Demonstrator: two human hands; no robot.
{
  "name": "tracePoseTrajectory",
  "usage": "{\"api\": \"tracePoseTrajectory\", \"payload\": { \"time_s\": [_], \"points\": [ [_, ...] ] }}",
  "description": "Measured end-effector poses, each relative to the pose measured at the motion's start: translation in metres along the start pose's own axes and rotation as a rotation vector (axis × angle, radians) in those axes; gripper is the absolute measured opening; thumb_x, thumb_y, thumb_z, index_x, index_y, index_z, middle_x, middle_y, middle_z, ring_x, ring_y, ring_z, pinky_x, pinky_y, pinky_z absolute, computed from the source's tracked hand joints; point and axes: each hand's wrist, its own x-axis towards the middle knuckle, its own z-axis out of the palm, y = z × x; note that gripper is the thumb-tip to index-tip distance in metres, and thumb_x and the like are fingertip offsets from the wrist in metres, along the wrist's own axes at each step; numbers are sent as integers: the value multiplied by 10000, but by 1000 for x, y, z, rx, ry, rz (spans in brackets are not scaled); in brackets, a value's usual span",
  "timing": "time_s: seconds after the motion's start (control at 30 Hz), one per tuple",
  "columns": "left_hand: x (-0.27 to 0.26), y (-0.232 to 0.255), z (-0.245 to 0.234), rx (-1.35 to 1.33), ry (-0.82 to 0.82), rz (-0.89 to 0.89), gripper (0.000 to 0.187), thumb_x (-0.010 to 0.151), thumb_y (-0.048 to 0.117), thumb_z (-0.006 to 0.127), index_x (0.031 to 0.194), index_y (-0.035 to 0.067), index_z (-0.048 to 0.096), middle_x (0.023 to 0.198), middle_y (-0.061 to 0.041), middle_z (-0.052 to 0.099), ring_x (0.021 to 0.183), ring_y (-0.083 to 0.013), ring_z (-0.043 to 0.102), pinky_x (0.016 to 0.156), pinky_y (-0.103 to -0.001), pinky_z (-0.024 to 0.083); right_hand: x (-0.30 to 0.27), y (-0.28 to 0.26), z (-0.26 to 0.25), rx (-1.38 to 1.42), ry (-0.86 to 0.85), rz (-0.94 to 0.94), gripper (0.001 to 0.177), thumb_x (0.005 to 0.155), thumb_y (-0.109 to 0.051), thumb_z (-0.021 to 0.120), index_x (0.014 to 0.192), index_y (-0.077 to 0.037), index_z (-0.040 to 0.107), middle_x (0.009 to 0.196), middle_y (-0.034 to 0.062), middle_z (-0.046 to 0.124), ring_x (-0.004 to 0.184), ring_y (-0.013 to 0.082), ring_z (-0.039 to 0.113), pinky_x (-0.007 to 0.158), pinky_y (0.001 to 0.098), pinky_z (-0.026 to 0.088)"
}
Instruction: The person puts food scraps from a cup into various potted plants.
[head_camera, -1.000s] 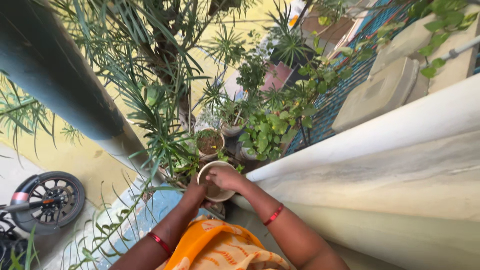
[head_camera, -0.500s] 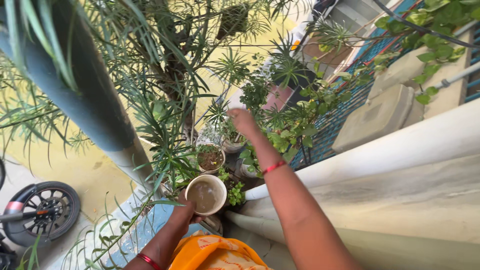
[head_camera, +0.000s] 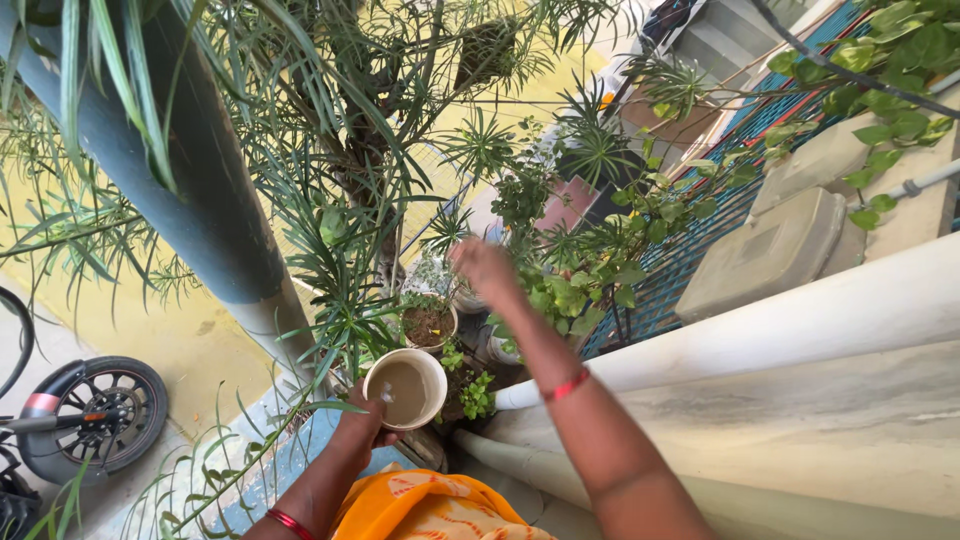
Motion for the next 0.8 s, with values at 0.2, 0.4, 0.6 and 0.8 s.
{"api": "tracePoseTrajectory", "payload": {
  "time_s": [0.2,0.4,0.6,0.8],
  "points": [
    [13,2,10,-64,-36,63,559,833,15,437,1370,161,486,904,-161,684,487,-232,607,333,-303,439,-91,48,127,721,-537,246,185,1039,-229,575,1057,-109,714,967,27,719,831,141,644,747,300,524],
    [17,8,31,-15,-20,82,563,849,31,434,1392,180,437,924,-174,692,485,-246,615,336,-314,439,-93,100,206,902,-387,438,137,1019,-208,592,1064,-127,693,996,-13,711,876,111,654,731,296,537],
    [18,13,52,39,-36,17,562,857,27,415,1394,194,430,923,-167,698,500,-254,631,363,-317,458,-71,117,196,1181,-343,694,99,1005,-263,598,1006,-171,634,792,24,607,670,164,558,577,334,508],
    [20,17,55,9,-63,10,627,837,-10,396,1429,195,428,922,-197,709,496,-251,636,354,-300,456,-82,81,129,1452,-341,787,248,1031,-288,597,843,-132,554,675,-34,494,506,60,364,406,210,267]
  ]
}}
